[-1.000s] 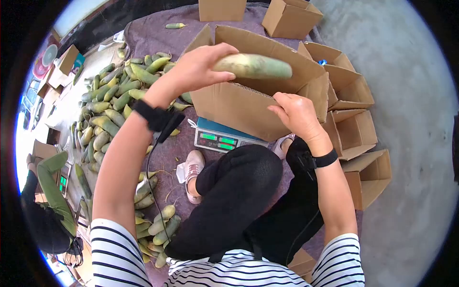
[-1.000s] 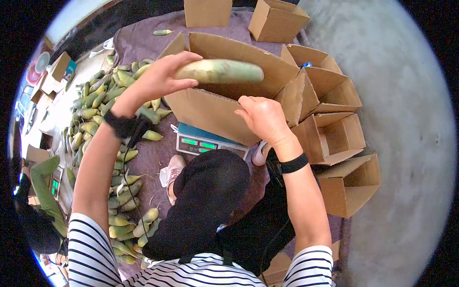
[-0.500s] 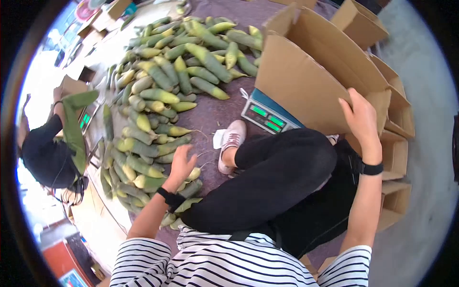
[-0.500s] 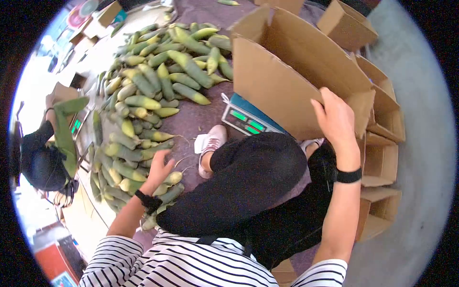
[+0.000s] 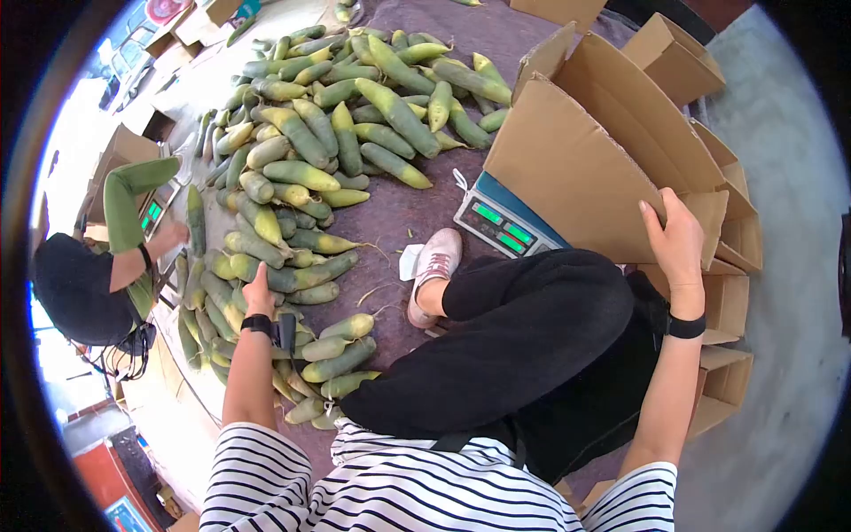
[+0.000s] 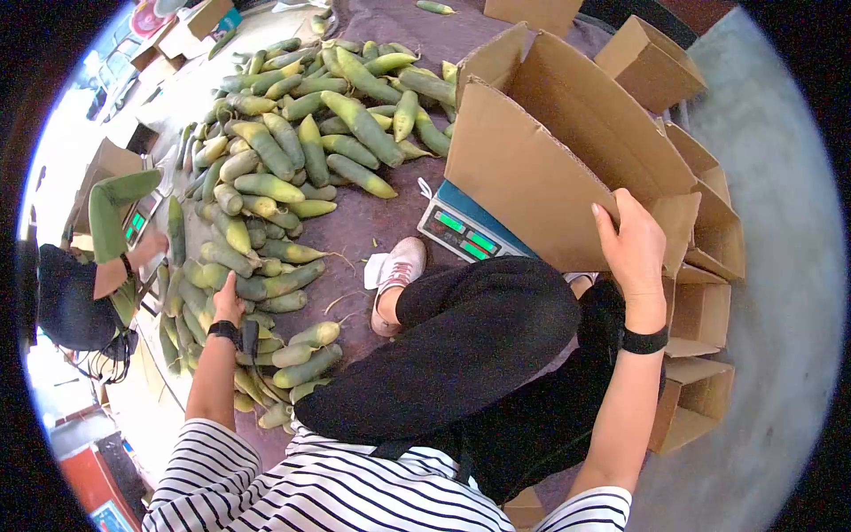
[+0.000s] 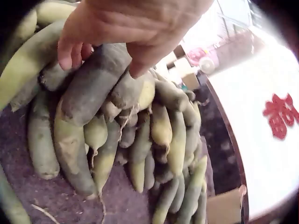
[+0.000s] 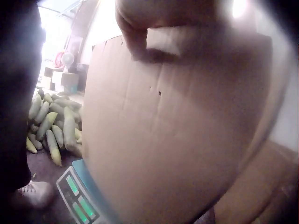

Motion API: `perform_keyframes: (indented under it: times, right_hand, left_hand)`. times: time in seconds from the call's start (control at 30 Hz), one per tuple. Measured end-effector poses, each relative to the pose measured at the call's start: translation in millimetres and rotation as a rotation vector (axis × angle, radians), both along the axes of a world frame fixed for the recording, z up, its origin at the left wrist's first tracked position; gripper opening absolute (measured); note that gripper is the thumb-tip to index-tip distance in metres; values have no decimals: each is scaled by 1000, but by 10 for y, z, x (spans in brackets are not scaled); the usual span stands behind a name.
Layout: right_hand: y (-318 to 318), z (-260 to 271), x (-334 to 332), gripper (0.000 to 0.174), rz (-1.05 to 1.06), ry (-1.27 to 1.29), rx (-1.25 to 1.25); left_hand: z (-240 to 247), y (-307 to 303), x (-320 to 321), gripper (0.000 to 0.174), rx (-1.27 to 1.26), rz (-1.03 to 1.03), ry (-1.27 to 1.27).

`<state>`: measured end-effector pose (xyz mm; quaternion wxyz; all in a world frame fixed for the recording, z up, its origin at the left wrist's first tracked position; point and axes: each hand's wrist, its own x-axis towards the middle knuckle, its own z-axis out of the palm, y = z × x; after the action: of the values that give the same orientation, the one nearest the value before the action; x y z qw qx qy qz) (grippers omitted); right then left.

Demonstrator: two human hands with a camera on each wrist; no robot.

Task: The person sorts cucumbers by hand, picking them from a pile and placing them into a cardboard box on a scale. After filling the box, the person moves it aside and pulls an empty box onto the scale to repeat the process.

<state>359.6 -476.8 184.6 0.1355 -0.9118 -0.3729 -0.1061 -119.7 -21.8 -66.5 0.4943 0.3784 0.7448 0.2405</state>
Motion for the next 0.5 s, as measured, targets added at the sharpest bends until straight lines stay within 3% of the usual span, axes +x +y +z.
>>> perform_keyframes:
  times: [0.1, 0.23, 0.3, 0.43, 0.5]
  right_hand:
    - [7, -21, 38, 24, -31, -14, -15]
    - [28, -63, 28, 25, 5, -73, 36]
    - [0, -75, 50, 26, 10, -121, 14]
    - [-17, -76, 76, 25, -4, -118, 7]
    - [-43, -79, 64, 25, 11, -120, 11]
  left_hand:
    - [-164, 204, -21, 45, -21, 93, -53]
    - [-221, 156, -133, 44, -12, 51, -70]
    - [-265, -51, -84, 42, 61, 18, -209]
    - [200, -928, 498, 41, 206, -133, -47]
    - [453, -1231, 861, 40, 191, -228, -88]
